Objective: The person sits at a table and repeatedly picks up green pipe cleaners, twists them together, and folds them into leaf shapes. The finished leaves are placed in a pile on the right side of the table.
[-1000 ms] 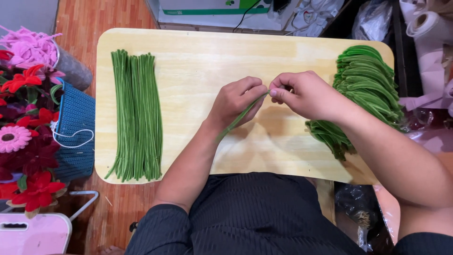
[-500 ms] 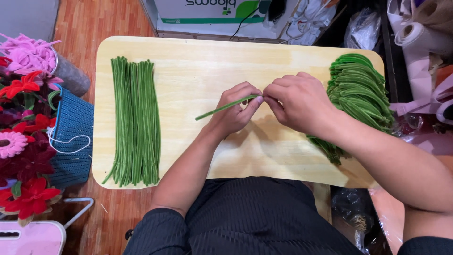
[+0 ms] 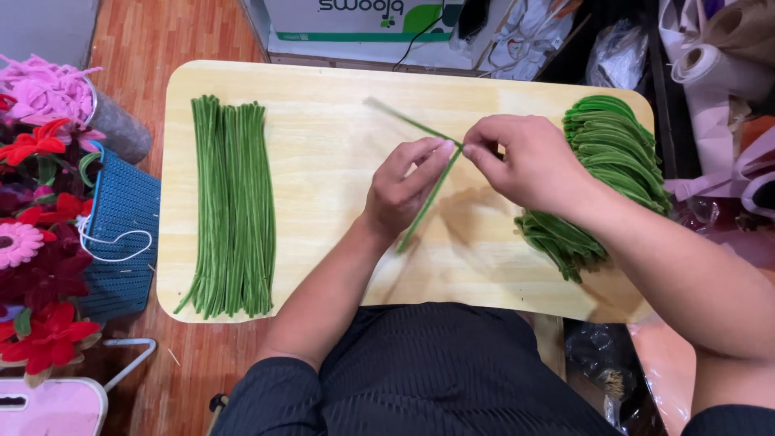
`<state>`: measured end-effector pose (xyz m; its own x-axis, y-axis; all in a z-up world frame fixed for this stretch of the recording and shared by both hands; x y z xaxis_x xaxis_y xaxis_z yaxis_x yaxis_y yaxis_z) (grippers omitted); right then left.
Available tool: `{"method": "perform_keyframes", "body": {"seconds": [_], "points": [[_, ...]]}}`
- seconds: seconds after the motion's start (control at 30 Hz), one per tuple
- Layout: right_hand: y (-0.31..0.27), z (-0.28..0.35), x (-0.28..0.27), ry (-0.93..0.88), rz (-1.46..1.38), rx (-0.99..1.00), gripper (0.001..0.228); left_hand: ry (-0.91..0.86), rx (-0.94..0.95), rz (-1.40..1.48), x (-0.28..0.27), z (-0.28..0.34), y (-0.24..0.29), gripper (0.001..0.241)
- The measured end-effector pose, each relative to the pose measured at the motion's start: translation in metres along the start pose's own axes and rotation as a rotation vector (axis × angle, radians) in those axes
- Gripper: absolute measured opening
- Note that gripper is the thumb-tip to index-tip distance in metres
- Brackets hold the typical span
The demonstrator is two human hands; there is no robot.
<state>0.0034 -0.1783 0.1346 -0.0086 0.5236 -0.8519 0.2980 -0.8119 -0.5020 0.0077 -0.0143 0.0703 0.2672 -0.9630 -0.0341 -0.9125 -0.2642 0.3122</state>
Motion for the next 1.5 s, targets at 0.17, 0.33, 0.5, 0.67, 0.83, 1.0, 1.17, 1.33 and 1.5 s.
{"method": "perform_keyframes", "body": {"seconds": [0.17,0.33,0.5,0.67,0.83,1.0,1.17,1.33,1.5], "points": [[-0.01,-0.002,0.008,-0.052,-0.039,-0.01,0.007,-0.045,0.153,-0.12,-0.002,-0.001,0.002,0.012],[-0.018,0.004,0.009,0.058,0.08,-0.225,0.009,-0.087,0.123,-0.18,0.002,0.002,0.007,0.006],[-0.02,0.017,0.026,0.383,0.692,-0.658,0.015,-0.363,-1.212,0.738,0.041,0.068,-0.044,0.025],[-0.012,0.005,0.015,0.261,0.373,-0.43,0.006,-0.244,-0.782,0.272,0.007,0.017,-0.029,0.011],[-0.006,0.003,0.01,0.081,0.06,-0.222,0.004,-0.059,0.078,-0.332,-0.007,0.007,-0.008,0.021],[-0.01,0.008,0.012,0.071,0.108,-0.265,0.004,-0.075,0.174,-0.316,-0.004,0.009,-0.008,0.005],[-0.023,0.015,0.022,0.402,0.584,-0.606,0.008,-0.248,-0.553,0.227,0.008,0.025,-0.027,0.008],[-0.019,0.02,0.039,0.503,0.799,-0.741,0.014,-0.396,-1.048,0.542,0.015,0.038,-0.039,0.016],[-0.044,0.004,0.01,0.451,0.574,-0.699,0.016,-0.31,-0.657,0.201,0.004,0.02,-0.036,0.012]]}}
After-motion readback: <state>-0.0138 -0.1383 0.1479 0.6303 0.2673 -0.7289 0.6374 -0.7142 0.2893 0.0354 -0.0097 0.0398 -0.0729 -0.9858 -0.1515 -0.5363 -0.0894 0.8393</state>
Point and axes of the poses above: each hand's wrist, its own z-axis away from the middle knuckle, its own x-axis out of the palm, y = z × x, the point moved 5 cm from there along -z, towards the middle knuckle, and after that the axes turned 5 degrees about -z, right-handed, at the moved point
